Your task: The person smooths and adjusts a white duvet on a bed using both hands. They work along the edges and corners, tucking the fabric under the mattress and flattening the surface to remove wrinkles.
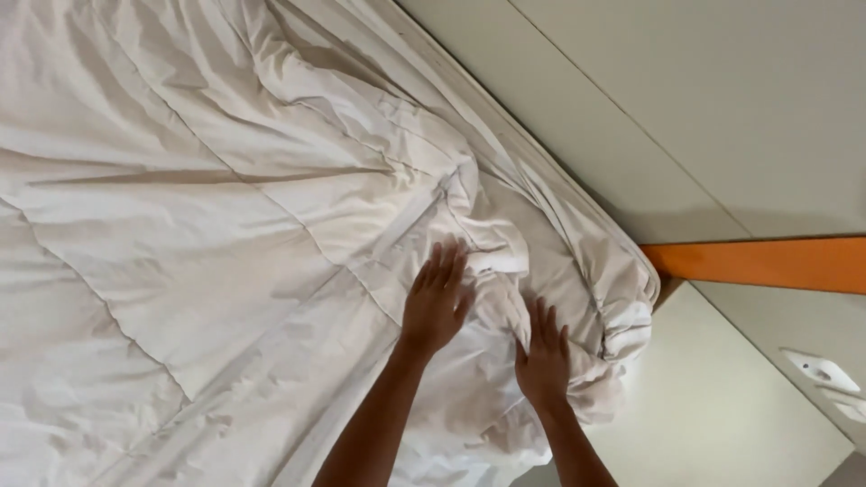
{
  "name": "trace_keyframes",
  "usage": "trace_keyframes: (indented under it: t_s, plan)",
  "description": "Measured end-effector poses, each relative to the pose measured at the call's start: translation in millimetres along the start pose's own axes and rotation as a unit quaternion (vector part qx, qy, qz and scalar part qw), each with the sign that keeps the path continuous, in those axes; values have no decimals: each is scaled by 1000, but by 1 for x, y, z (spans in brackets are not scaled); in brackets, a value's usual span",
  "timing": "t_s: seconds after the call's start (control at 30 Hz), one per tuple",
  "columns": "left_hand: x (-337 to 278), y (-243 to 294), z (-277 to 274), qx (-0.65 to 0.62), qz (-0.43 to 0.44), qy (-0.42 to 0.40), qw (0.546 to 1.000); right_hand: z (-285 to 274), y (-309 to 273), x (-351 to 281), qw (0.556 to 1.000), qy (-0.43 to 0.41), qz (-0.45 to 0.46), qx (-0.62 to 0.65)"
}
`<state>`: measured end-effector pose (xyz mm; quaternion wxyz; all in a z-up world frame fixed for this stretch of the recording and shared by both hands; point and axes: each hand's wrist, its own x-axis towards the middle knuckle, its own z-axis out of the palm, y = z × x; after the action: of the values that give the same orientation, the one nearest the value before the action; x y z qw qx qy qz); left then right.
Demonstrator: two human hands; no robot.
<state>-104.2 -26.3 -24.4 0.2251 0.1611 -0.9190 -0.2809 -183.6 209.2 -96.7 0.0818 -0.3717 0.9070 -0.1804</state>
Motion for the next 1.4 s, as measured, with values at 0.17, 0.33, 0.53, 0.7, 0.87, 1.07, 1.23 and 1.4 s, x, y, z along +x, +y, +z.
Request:
trace_keyframes:
  t_s: [0.17, 0.33, 0.53, 0.7, 0.87, 1.07, 1.23, 1.4]
  plan:
    - [-10, 5, 49, -35, -84, -35, 995, -49, -5, 1, 997, 75, 25, -13]
    - [-35, 39, 95, -92, -68, -117, 987, -68, 9, -25, 990, 81, 110, -44]
    - [-56, 63, 77, -144, -65, -209, 965, -81, 0, -10, 988, 78, 130, -25]
    - [-71, 59, 34, -65, -75, -126, 987, -63, -18, 19, 995, 93, -31, 24]
    - [-96, 43, 8, -25, -125, -115, 985, -46, -43, 24, 997, 23, -63, 45]
    - [-144, 31, -32, 10, -183, -76, 980, -41, -71, 6, 992, -23, -122, 32]
    - [-196, 35, -67, 40, -197, -76, 977, -39, -93, -35, 985, -57, -161, 31]
    - [-259, 49, -82, 36, -205, -76, 975, -32, -113, -89, 977, -96, -189, 11]
